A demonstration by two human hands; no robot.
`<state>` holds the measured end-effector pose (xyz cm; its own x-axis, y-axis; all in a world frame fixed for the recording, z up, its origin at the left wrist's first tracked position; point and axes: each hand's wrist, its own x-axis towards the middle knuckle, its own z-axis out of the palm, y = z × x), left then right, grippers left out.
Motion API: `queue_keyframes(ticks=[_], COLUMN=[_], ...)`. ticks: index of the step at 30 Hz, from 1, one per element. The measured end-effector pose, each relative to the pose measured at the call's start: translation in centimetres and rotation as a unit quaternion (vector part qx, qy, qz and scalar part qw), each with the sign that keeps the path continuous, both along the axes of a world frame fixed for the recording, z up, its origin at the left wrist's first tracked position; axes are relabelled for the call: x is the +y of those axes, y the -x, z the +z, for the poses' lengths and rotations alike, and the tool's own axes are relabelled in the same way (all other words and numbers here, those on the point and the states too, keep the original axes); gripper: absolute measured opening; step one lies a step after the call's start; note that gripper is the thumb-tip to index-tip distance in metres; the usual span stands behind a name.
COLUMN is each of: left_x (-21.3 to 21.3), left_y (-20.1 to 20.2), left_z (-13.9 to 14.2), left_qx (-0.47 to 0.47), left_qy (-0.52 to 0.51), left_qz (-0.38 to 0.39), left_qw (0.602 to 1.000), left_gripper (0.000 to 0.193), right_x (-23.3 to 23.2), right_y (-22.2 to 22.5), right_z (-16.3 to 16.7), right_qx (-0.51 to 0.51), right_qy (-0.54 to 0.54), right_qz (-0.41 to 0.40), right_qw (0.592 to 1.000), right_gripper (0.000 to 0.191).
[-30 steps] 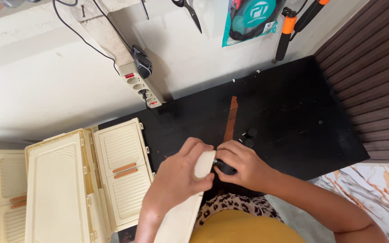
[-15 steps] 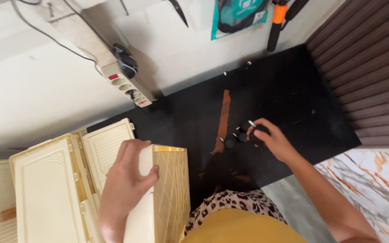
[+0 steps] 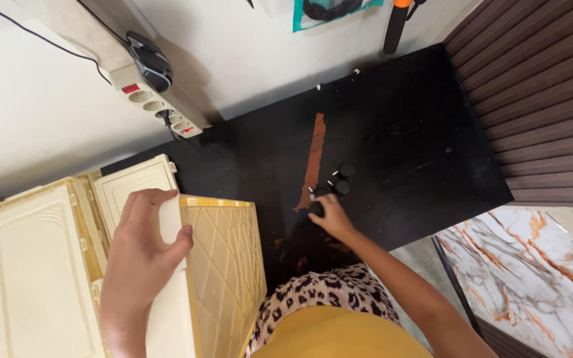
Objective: The person disassembles a small beige plastic storage cabinet on a black table, unclipping black plastic hinge clips from a side panel and separating the panels. They then reassemble it, fitting the base panel, inserting a support rod, and folding the louvered front with doors closed onto the base.
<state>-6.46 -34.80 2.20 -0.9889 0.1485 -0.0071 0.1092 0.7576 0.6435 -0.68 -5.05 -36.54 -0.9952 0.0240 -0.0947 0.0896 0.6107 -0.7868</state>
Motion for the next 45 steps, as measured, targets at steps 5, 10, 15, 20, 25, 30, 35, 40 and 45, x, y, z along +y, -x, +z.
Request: queue_keyframes(ticks=[5, 10, 15, 20, 25, 30, 35, 40, 45], left_x=[1.1, 1.7, 2.3, 2.2, 2.0, 1.9, 1.9, 1.7, 1.2], left_y=[-1.6, -2.5, -3.0, -3.3, -3.2, -3.4, -3.6, -3.0, -0.1], left_z=[-0.5, 0.4, 1.3, 1.8, 1.3, 0.8, -0.1, -2.6, -5.6], left_qx=[0.017, 0.021, -0.021, -0.008, -0.004, 0.019, 0.017, 0.053, 0.142], left_qy=[-0.007, -0.002, -0.013, -0.025, -0.035, -0.054, -0.081, -0.102, -0.081], left_qz=[0.006, 0.003, 0.031, 0.039, 0.054, 0.062, 0.077, 0.095, 0.162], left_qw=[1.000, 1.000, 0.999, 0.999, 0.998, 0.996, 0.994, 0.989, 0.973], left_gripper=[0.044, 0.044, 0.046, 0.043, 0.042, 0.042, 0.043, 0.043, 0.044], right_x=[-2.8, -3.9, -3.1, -1.8, -0.7, 0.0, -1.3, -2.8, -2.9], right_y=[0.7, 1.4, 1.7, 2.0, 2.5, 2.1, 2.0, 0.4, -4.2], right_z=[-0.6, -2.2, -3.6, -3.8, -3.5, -3.1, -2.5, 0.5, 7.1], right_qx=[-0.002, 0.051, 0.061, 0.075, 0.052, 0.075, 0.082, 0.112, 0.066], right_qy=[-0.223, -0.362, -0.411, -0.420, -0.392, -0.311, -0.293, -0.001, 0.281], right_qz=[0.134, 0.209, 0.206, 0.153, 0.138, 0.196, 0.177, 0.235, 0.292], right_qw=[0.965, 0.907, 0.886, 0.891, 0.908, 0.927, 0.936, 0.966, 0.912], right_gripper=[0.048, 0.055, 0.065, 0.070, 0.065, 0.075, 0.079, 0.068, 0.071])
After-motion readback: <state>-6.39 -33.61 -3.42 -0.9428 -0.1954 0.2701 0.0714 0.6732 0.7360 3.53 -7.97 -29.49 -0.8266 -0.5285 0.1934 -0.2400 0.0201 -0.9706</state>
